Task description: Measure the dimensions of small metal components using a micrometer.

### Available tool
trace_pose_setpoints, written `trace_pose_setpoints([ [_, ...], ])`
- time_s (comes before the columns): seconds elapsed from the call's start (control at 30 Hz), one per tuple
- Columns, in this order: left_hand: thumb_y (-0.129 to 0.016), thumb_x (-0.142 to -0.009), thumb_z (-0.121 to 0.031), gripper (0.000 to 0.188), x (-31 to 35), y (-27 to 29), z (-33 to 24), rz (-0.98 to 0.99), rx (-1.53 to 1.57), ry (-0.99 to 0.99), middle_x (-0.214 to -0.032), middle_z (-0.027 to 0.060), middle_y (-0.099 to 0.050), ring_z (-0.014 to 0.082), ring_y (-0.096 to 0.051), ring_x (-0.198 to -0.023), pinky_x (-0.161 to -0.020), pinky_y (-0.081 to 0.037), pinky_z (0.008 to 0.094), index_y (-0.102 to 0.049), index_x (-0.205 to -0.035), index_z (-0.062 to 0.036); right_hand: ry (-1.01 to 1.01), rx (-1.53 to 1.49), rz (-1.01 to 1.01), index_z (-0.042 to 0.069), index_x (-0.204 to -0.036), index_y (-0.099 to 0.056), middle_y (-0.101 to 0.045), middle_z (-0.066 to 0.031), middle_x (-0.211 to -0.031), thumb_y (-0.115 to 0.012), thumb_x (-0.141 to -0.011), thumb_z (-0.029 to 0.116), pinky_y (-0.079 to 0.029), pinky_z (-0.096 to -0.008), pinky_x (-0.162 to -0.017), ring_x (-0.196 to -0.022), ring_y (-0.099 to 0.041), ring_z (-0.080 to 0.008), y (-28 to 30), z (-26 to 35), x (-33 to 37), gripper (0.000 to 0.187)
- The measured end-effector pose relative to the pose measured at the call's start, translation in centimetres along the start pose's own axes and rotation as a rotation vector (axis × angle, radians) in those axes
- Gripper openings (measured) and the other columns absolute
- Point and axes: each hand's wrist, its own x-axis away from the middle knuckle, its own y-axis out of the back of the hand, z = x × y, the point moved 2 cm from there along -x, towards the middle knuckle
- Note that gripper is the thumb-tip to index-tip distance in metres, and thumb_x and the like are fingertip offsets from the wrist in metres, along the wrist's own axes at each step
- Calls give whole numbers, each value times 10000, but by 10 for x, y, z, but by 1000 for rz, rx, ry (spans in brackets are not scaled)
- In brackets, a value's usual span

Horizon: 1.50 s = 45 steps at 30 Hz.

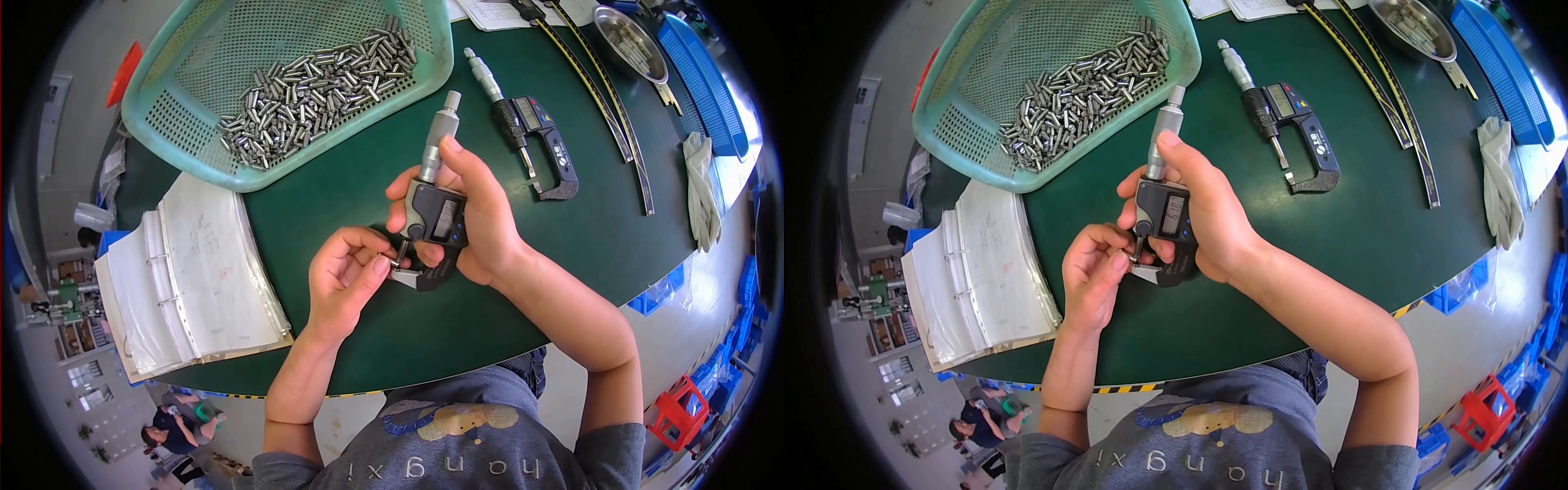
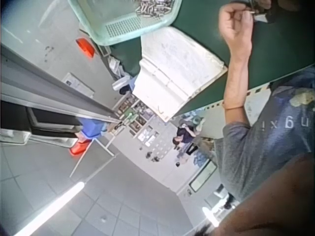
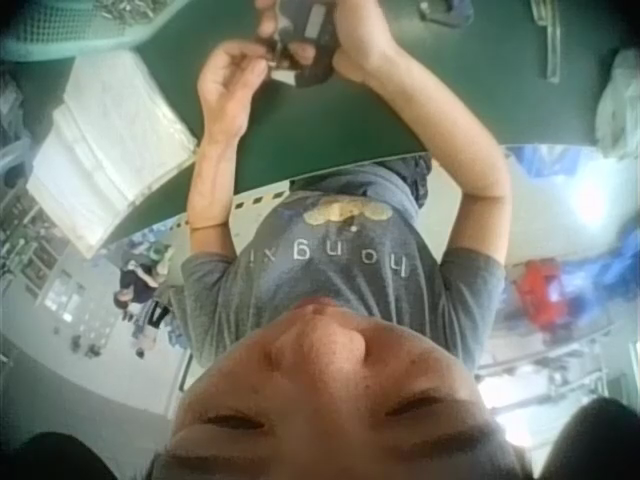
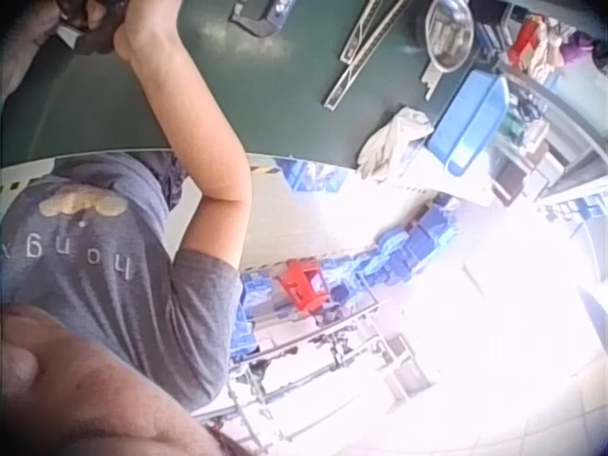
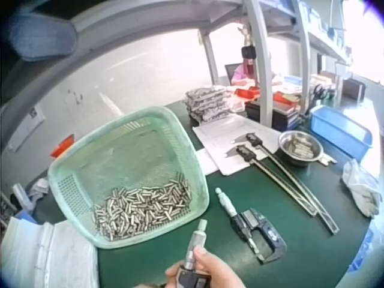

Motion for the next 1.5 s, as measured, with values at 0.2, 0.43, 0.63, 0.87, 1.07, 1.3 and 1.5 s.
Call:
trace_pose_setpoints([
  [0.2, -521, -815, -18, 126, -1, 1, 0, 4, -20, -17, -877, 77, -539, 130, -552, -819, -694, -422, 225, -474, -929, 11, 44, 47, -1, -11, -840, -527, -565, -104, -638, -334, -840, 526, -395, -259, -404, -368, -446, -138, 0, 0, -2, 571],
  [0.43, -535, -807, -16, 130, -3, 1, -9, -76, 10, -1, -853, 65, -543, 112, -550, -795, -684, -435, 212, -481, -923, 7, 24, -23, -22, -11, -889, -509, -563, -114, -683, -170, -893, 455, -369, -253, -386, -368, -420, -147, -2, 0, -1, 576],
  [0.63, -583, -763, -7, 107, -57, 3, -45, -267, -737, -402, -800, 40, -568, 108, -561, -714, -619, -457, 228, -522, -851, -9, 19, 8, -17, 7, -879, -520, -570, -117, -672, -153, -890, 438, -360, -251, -380, -368, -412, -145, 2, -4, -3, 566],
  [0.87, -602, -720, -35, 100, -155, 13, -79, -389, -1306, -740, -822, 79, -581, 185, -570, -756, -648, -464, 290, -547, -802, -25, 20, 1, -15, -4, -895, -516, -563, -131, -695, -166, -875, 475, -362, -253, -389, -369, -417, -155, -2, -5, -3, 594],
  [1.07, -632, -655, -66, 111, -165, -11, -67, -25, -1547, -848, -961, 107, -522, 303, -490, -975, -816, -392, 378, -571, -746, -53, 15, -18, -16, 6, -886, -522, -570, -130, -692, -170, -879, 468, -368, -258, -399, -375, -423, -154, 1, -4, -3, 581],
  [1.3, -651, -624, -80, 119, -167, -14, -54, 66, -1693, -897, -1001, 111, -500, 332, -424, -1077, -885, -334, 433, -574, -715, -69, 18, -4, -19, 8, -889, -525, -572, -126, -695, -149, -890, 452, -378, -257, -418, -380, -424, -152, 0, -3, -3, 582],
  [1.5, -619, -607, -45, 108, -176, -20, -54, 70, -1830, -954, -983, 118, -491, 333, -423, -1068, -899, -321, 455, -535, -674, -54, 24, 1, -29, 7, -890, -521, -573, -126, -696, -154, -888, 454, -379, -259, -419, -380, -424, -153, -1, -3, -3, 578],
])
